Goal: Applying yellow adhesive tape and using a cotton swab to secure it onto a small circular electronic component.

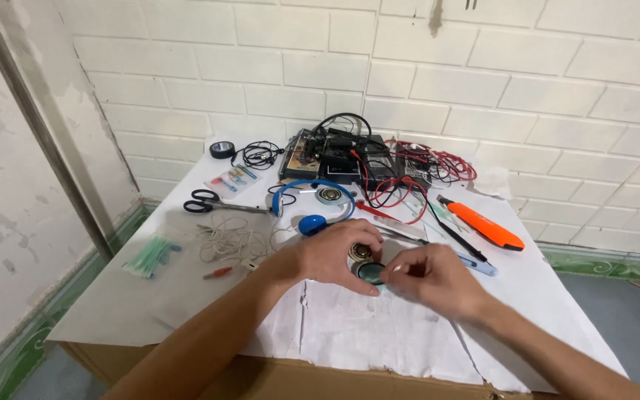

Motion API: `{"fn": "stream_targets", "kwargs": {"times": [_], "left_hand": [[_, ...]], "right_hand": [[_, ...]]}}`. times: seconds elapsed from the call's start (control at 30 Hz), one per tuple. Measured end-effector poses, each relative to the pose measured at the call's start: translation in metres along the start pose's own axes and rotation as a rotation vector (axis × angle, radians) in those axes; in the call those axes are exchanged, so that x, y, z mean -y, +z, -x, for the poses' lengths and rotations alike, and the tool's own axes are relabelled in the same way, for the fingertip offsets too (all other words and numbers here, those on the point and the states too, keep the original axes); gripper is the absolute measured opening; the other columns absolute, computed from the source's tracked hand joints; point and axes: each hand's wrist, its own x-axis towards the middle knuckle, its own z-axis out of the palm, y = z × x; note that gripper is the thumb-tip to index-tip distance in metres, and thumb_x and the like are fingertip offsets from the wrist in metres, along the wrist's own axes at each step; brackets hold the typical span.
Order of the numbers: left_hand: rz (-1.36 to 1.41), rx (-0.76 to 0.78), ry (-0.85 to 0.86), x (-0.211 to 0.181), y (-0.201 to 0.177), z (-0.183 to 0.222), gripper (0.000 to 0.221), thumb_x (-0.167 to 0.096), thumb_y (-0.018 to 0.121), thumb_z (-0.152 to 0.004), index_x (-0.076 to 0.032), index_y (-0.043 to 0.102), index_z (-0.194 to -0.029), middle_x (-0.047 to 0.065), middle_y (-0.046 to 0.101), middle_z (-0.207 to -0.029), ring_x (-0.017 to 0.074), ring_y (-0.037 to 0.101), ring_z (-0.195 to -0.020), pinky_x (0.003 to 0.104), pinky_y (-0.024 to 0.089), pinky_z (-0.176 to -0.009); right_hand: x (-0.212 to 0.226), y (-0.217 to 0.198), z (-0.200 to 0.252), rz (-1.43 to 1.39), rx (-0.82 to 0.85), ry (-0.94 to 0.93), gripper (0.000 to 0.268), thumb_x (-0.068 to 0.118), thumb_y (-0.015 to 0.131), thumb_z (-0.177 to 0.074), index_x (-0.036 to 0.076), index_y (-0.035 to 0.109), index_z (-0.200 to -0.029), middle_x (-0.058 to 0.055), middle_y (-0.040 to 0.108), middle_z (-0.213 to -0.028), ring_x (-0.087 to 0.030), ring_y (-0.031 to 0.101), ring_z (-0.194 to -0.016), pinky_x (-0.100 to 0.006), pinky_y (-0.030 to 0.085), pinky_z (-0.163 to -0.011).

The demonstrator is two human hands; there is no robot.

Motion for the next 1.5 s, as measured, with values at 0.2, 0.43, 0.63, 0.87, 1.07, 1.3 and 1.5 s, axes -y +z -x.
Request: {"fn": "stream_targets", "kwargs": {"times": [0.2, 0.43, 0.63, 0.87, 1.07, 1.3, 1.5], "left_hand": [[-0.352, -0.023, 0.027, -0.002, 0.011, -0.002, 0.049, -0.047, 0.08, -0.074, -0.019, 0.068, -0.112, 0.002, 0.073, -0.104, 0.0211, 0.069, -0.104, 0.039, 0.044, -0.1], [-0.598, -0.357, 0.188, 0.006, 0.024, -0.002, 0.058, -0.049, 0.077, -0.065, -0.022, 0.069, -0.116, 0.004, 0.07, -0.102, 0.0222, 0.066, -0.103, 0.043, 0.04, -0.098], [-0.288, -0.421, 0.209, -0.006, 0.024, -0.007, 0.054, -0.052, 0.087, -0.065, -0.026, 0.074, -0.111, 0.001, 0.065, -0.119, 0.0235, 0.06, -0.117, 0.042, 0.039, -0.103], [-0.314, -0.619, 0.442, -0.006, 0.029, -0.01, 0.033, -0.041, 0.087, -0.078, -0.023, 0.078, -0.104, 0.001, 0.061, -0.117, 0.0221, 0.058, -0.115, 0.041, 0.04, -0.106], [-0.269, -0.637, 0.329, -0.005, 0.013, -0.001, 0.019, -0.018, 0.08, -0.083, -0.018, 0.078, -0.102, 0.008, 0.062, -0.117, 0.0283, 0.061, -0.113, 0.047, 0.042, -0.103], [-0.265, -0.629, 0.248, -0.003, 0.013, -0.003, 0.019, -0.008, 0.077, -0.083, -0.016, 0.079, -0.101, 0.01, 0.063, -0.116, 0.0308, 0.062, -0.115, 0.05, 0.04, -0.103], [-0.193, -0.504, 0.443, -0.01, 0.018, -0.005, 0.024, -0.022, 0.085, -0.079, -0.017, 0.079, -0.101, 0.014, 0.061, -0.121, 0.0355, 0.059, -0.12, 0.051, 0.04, -0.106]], "right_hand": [[0.033, -0.03, 0.0, 0.277, -0.052, -0.055, 0.012, 0.015, 0.077, -0.08, 0.006, 0.084, -0.083, -0.012, 0.073, -0.06, -0.024, 0.067, -0.053, -0.035, 0.056, -0.058], [0.021, -0.059, 0.017, -0.04, -0.283, 0.0, 0.012, 0.004, 0.076, -0.082, -0.002, 0.083, -0.09, -0.016, 0.067, -0.057, -0.022, 0.058, -0.05, -0.034, 0.051, -0.052], [0.001, -0.065, 0.025, -0.318, -0.344, 0.09, 0.014, 0.002, 0.068, -0.089, -0.011, 0.076, -0.089, -0.015, 0.053, -0.056, -0.02, 0.045, -0.046, -0.03, 0.035, -0.046], [0.011, -0.063, 0.036, -0.065, -0.396, 0.035, 0.013, 0.003, 0.075, -0.086, -0.007, 0.08, -0.092, -0.017, 0.061, -0.056, -0.021, 0.055, -0.048, -0.03, 0.04, -0.047], [-0.035, -0.069, 0.049, 0.388, -0.155, -0.442, 0.01, 0.02, 0.07, -0.083, 0.011, 0.076, -0.083, -0.009, 0.066, -0.057, -0.024, 0.064, -0.046, -0.038, 0.049, -0.046], [-0.011, -0.062, 0.056, 0.505, -0.179, -0.584, 0.019, 0.021, 0.066, -0.091, 0.011, 0.081, -0.092, -0.005, 0.067, -0.06, -0.016, 0.064, -0.045, -0.027, 0.051, -0.046], [0.005, -0.062, 0.055, 0.077, -0.21, -0.21, 0.009, 0.006, 0.077, -0.08, 0.007, 0.084, -0.086, -0.007, 0.068, -0.048, -0.013, 0.06, -0.042, -0.026, 0.051, -0.045]]}}
